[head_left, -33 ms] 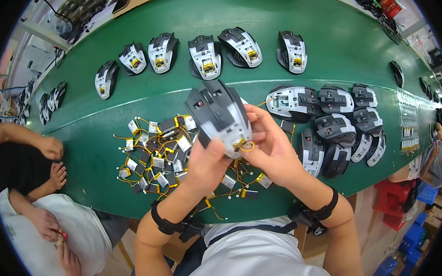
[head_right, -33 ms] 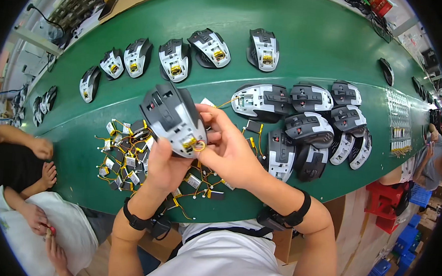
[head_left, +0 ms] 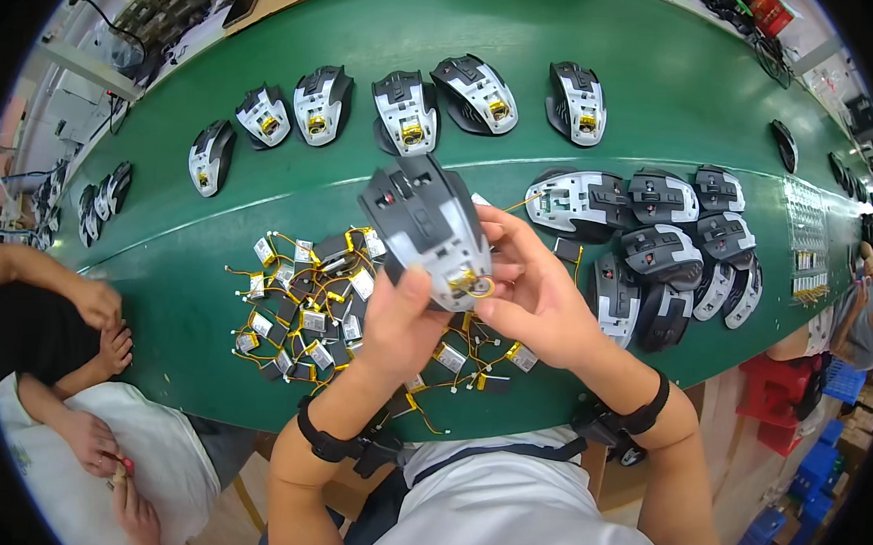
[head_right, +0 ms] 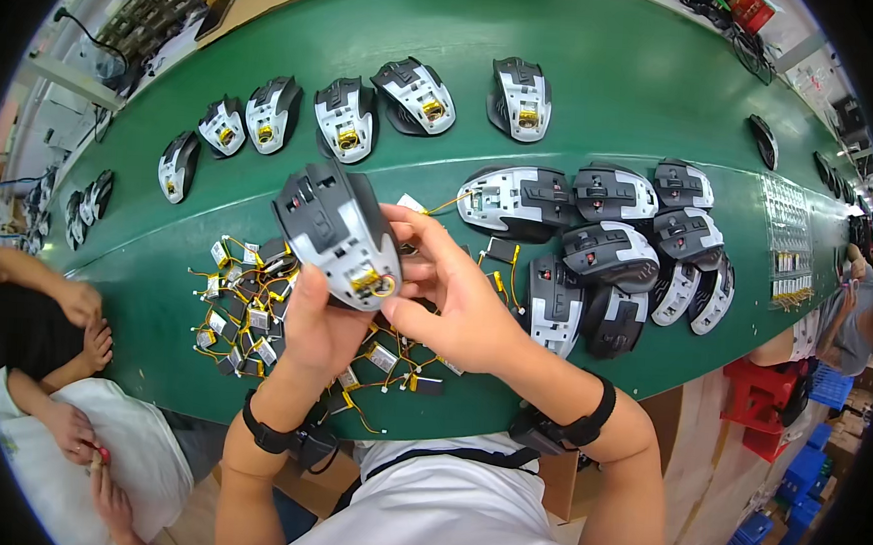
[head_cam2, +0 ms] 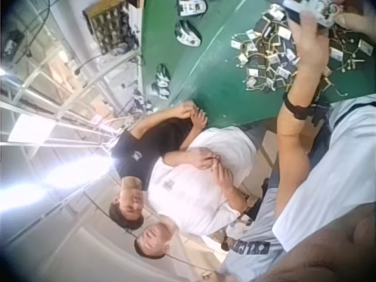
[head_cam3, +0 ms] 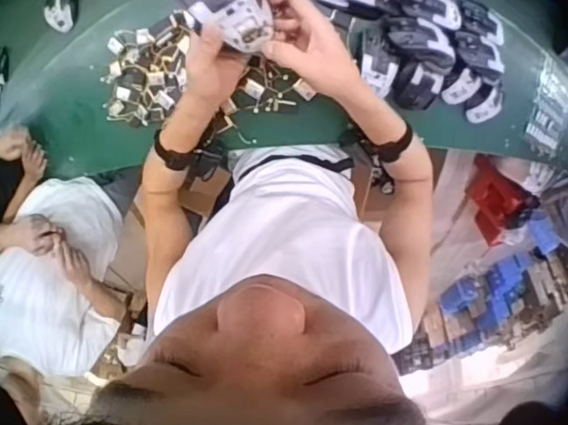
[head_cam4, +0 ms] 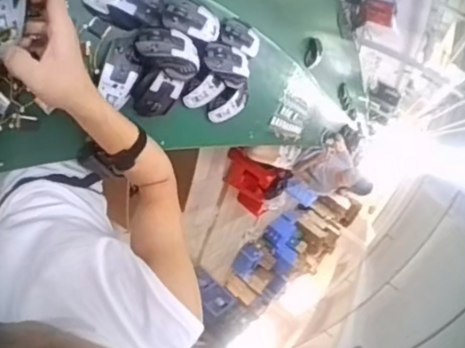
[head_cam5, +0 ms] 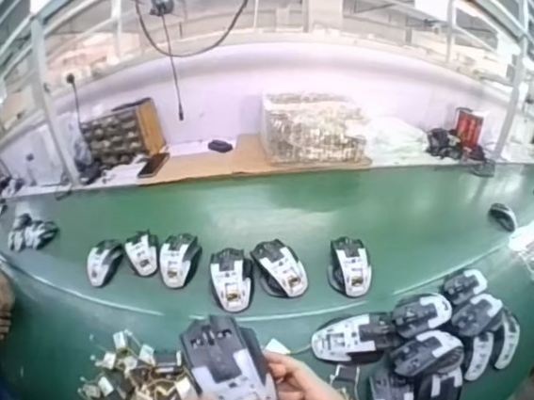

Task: The person assembles small electronic devices by inserting battery packs into the open casings. They pick up a casing, insert a battery, and place the completed unit on the table, repeating this process for multiple units.

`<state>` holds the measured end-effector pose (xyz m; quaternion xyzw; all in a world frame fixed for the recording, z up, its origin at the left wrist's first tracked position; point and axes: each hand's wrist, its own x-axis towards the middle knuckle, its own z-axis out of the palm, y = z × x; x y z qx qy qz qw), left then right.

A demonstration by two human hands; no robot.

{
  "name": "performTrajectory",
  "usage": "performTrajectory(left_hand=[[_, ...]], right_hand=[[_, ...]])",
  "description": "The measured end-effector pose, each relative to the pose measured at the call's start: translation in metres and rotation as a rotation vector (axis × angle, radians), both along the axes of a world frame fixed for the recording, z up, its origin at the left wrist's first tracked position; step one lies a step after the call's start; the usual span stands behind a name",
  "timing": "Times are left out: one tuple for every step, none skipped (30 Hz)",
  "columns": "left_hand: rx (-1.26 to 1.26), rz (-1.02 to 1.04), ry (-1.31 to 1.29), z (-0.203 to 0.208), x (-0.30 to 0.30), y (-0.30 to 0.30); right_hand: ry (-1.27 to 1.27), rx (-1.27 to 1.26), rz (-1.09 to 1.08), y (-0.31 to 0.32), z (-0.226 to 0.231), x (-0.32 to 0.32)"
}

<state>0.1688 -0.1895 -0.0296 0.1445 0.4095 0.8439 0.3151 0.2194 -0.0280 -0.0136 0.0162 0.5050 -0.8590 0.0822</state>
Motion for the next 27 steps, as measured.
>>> performTrajectory(left_hand=[[-0.013, 0.018, 0.033, 0.000, -0.005, -0.004], [-0.030, 0.045, 0.040, 0.002, -0.006, -0.003], [-0.047, 0.072, 0.047, 0.005, -0.007, -0.003], [-0.064, 0.100, 0.053, 0.008, -0.007, -0.002], [-0.012, 0.067, -0.001, 0.006, -0.008, -0.006], [0.013, 0.076, -0.018, 0.005, -0.007, -0.006], [0.038, 0.084, -0.038, 0.002, -0.006, -0.006], [0.062, 0.092, -0.059, 0.001, -0.005, -0.005], [0.063, 0.063, -0.025, 0.002, -0.007, -0.006], [0.061, 0.065, -0.024, 0.001, -0.006, -0.005], [0.058, 0.067, -0.024, 0.001, -0.005, -0.005], [0.055, 0.070, -0.024, 0.001, -0.004, -0.004], [0.036, 0.074, -0.023, 0.002, -0.003, -0.004], [0.029, 0.082, -0.021, 0.003, -0.002, -0.003], [0.022, 0.089, -0.018, 0.004, 0.000, -0.002], [0.016, 0.097, -0.013, 0.005, 0.000, -0.001], [-0.013, 0.105, 0.018, 0.004, 0.001, -0.002], [-0.041, 0.112, 0.048, 0.002, 0.000, -0.002], [-0.069, 0.118, 0.079, 0.001, 0.000, -0.002], [-0.080, 0.136, 0.115, 0.002, 0.001, -0.002], [-0.091, 0.155, 0.151, 0.003, 0.004, 0.000], [-0.102, 0.173, 0.186, 0.002, 0.006, 0.001], [-0.120, 0.190, 0.231, 0.001, 0.006, 0.003], [-0.078, 0.209, 0.227, -0.001, 0.008, 0.006], [-0.037, 0.231, 0.223, -0.002, 0.010, 0.010], [0.004, 0.252, 0.220, -0.002, 0.011, 0.012], [-0.009, 0.221, 0.225, -0.002, 0.010, 0.009]], right_hand=[[0.030, 0.037, 0.032, 0.002, 0.002, 0.000], [0.114, 0.175, -0.045, 0.004, 0.003, -0.001], [0.198, 0.312, -0.123, 0.005, 0.002, -0.002], [0.283, 0.450, -0.202, 0.005, 0.002, -0.003], [0.502, 0.748, -0.413, 0.006, 0.001, -0.007], [0.631, 0.869, -0.407, 0.008, 0.000, -0.009], [0.758, 0.990, -0.397, 0.013, -0.001, -0.009], [0.884, 1.111, -0.385, 0.015, 0.000, -0.009], [0.888, 1.130, -0.442, 0.011, 0.002, -0.009], [0.896, 1.151, -0.444, 0.011, 0.002, -0.009], [0.904, 1.171, -0.446, 0.011, 0.001, -0.010], [0.913, 1.192, -0.448, 0.012, 0.001, -0.009], [0.919, 1.200, -0.445, 0.012, 0.004, -0.009], [0.935, 1.216, -0.448, 0.012, 0.003, -0.009], [0.952, 1.233, -0.451, 0.013, 0.002, -0.009], [0.969, 1.250, -0.454, 0.013, 0.001, -0.008], [0.948, 1.249, -0.445, 0.012, 0.001, -0.008], [0.928, 1.248, -0.436, 0.011, 0.002, -0.008], [0.907, 1.248, -0.428, 0.009, 0.002, -0.007], [0.817, 1.144, -0.395, 0.007, 0.002, -0.005], [0.729, 1.039, -0.363, 0.003, 0.002, -0.002], [0.640, 0.933, -0.330, -0.002, 0.001, 0.003], [0.388, 0.762, -0.265, -0.008, 0.006, 0.010], [0.321, 0.671, -0.288, -0.011, 0.003, 0.010], [0.254, 0.579, -0.309, -0.014, -0.002, 0.010], [0.188, 0.486, -0.329, -0.016, -0.005, 0.010], [0.198, 0.456, -0.349, -0.019, -0.006, 0.011]])
